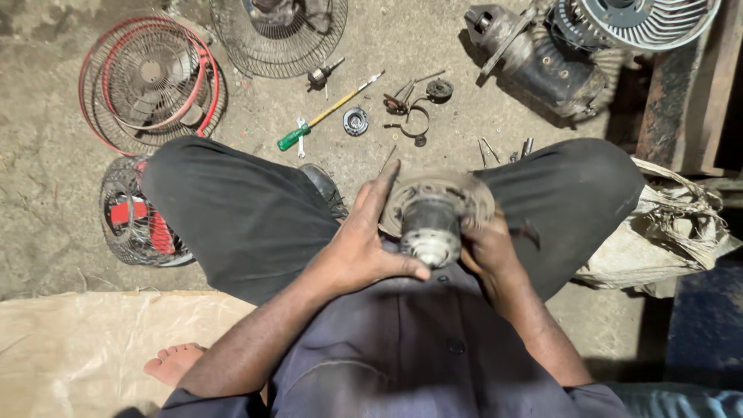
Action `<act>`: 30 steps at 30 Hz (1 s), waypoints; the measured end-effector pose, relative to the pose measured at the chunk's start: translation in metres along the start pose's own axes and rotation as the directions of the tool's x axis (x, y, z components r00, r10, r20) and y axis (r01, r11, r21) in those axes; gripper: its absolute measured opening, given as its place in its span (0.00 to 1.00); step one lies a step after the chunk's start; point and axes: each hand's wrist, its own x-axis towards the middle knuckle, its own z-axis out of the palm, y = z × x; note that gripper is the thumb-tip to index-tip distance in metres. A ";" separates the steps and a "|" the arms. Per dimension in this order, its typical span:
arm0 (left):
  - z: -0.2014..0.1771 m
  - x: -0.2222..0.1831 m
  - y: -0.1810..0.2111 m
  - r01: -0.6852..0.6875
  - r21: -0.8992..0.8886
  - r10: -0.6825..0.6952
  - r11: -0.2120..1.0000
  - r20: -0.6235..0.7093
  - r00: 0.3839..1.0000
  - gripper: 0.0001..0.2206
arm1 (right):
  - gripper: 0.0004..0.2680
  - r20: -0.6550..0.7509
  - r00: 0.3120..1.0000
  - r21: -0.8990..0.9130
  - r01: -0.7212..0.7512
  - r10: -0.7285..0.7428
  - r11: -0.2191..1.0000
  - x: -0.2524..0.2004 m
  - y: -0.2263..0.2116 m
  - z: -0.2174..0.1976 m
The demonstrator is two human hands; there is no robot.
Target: The person sits on the floor and assembles an electric fan motor. They insert the rotor into the stator, use pliers to adjust components, and use a screwdriver to tighten a screw on the motor housing. The person then attaches the motor to a fan base and secures it.
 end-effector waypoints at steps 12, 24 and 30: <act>0.023 -0.009 -0.017 0.116 0.098 -0.099 0.988 -0.161 0.982 0.48 | 0.44 -0.123 0.976 -0.099 -0.192 0.179 0.976 -0.014 -0.009 0.022; 0.016 -0.006 -0.006 -0.178 0.419 0.197 0.891 -0.002 0.980 0.36 | 0.42 -0.115 0.967 -0.086 -0.235 0.225 0.968 -0.012 -0.010 0.025; 0.014 -0.006 -0.010 -0.245 0.426 0.274 0.871 -0.008 0.962 0.37 | 0.41 -0.143 0.956 -0.080 -0.270 0.257 0.960 -0.014 -0.009 0.022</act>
